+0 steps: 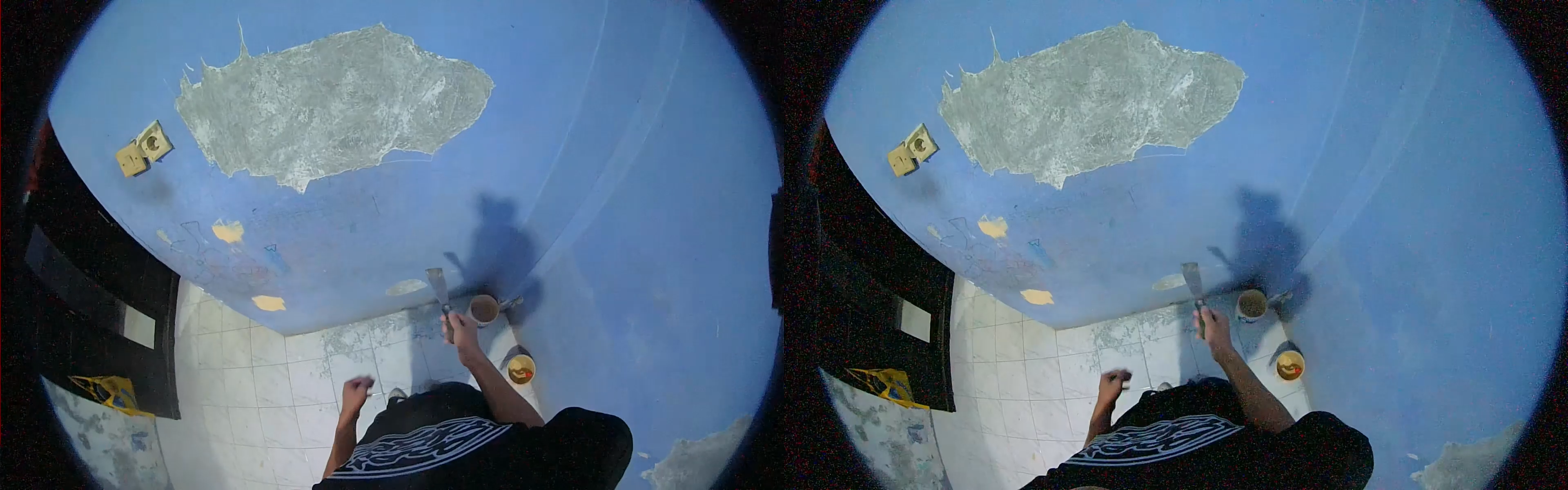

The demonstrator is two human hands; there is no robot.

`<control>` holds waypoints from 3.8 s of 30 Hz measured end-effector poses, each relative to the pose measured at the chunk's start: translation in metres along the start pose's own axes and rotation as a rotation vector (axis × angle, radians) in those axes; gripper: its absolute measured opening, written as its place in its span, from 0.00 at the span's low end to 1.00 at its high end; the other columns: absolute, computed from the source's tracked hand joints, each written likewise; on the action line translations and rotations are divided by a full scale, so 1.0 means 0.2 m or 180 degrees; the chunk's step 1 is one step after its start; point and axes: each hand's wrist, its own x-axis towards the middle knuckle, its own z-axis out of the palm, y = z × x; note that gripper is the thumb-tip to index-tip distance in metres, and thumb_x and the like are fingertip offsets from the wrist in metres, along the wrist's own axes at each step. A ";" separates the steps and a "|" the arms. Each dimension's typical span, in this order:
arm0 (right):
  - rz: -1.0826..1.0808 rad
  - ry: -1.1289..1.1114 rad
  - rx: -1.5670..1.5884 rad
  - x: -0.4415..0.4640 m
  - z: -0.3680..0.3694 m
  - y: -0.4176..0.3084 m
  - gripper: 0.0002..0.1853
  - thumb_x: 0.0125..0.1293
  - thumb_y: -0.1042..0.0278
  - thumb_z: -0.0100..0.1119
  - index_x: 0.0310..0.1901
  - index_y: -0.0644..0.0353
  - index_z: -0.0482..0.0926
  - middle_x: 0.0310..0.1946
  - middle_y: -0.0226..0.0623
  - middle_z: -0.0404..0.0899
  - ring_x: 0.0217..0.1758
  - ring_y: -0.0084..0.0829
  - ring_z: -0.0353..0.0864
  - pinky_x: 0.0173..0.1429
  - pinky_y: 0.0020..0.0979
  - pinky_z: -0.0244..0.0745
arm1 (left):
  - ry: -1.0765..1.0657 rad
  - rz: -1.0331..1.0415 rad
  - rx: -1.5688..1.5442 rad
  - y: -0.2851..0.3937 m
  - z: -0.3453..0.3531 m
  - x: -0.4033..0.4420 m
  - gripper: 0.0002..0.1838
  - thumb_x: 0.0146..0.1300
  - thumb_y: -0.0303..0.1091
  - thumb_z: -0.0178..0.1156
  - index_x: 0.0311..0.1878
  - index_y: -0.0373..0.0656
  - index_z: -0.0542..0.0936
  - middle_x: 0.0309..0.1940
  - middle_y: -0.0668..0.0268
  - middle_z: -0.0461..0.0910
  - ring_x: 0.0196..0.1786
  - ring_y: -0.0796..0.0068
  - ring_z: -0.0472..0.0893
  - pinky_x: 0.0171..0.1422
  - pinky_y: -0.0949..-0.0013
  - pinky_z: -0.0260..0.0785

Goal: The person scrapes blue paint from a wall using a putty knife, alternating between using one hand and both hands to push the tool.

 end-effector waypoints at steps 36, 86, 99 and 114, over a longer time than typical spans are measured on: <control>-0.6426 -0.1952 -0.4026 1.23 0.24 -2.46 0.29 0.67 0.50 0.53 0.11 0.57 0.76 0.11 0.37 0.74 0.19 0.40 0.70 0.40 0.35 0.69 | -0.0941 0.1785 -0.2456 2.87 1.12 0.68 0.22 0.75 0.36 0.48 0.70 0.48 0.63 0.23 0.73 0.60 0.17 0.86 0.58 0.14 0.82 0.47; -0.6640 -0.1845 -0.3392 1.22 0.19 -2.50 0.11 0.59 0.63 0.66 0.23 0.56 0.81 0.25 0.32 0.77 0.28 0.29 0.73 0.36 0.30 0.71 | -0.1171 0.2220 -0.1945 2.76 1.10 0.90 0.24 0.76 0.37 0.47 0.71 0.41 0.61 0.19 0.70 0.61 0.16 0.82 0.61 0.18 0.77 0.56; -0.3192 -0.1324 -0.1241 1.12 -0.22 -2.28 0.07 0.58 0.67 0.68 0.32 0.61 0.88 0.21 0.34 0.79 0.23 0.22 0.73 0.30 0.27 0.67 | -0.1761 0.2181 -0.1101 2.55 1.01 0.88 0.28 0.75 0.43 0.49 0.70 0.34 0.63 0.18 0.68 0.66 0.19 0.80 0.64 0.23 0.75 0.58; -0.3968 -0.1409 -0.0168 1.13 -0.34 -2.28 0.06 0.66 0.69 0.62 0.36 0.60 0.86 0.32 0.38 0.84 0.35 0.30 0.82 0.42 0.32 0.78 | -0.2646 0.1573 -0.2782 2.58 0.99 0.76 0.23 0.71 0.34 0.54 0.64 0.33 0.65 0.17 0.66 0.67 0.12 0.76 0.67 0.13 0.74 0.59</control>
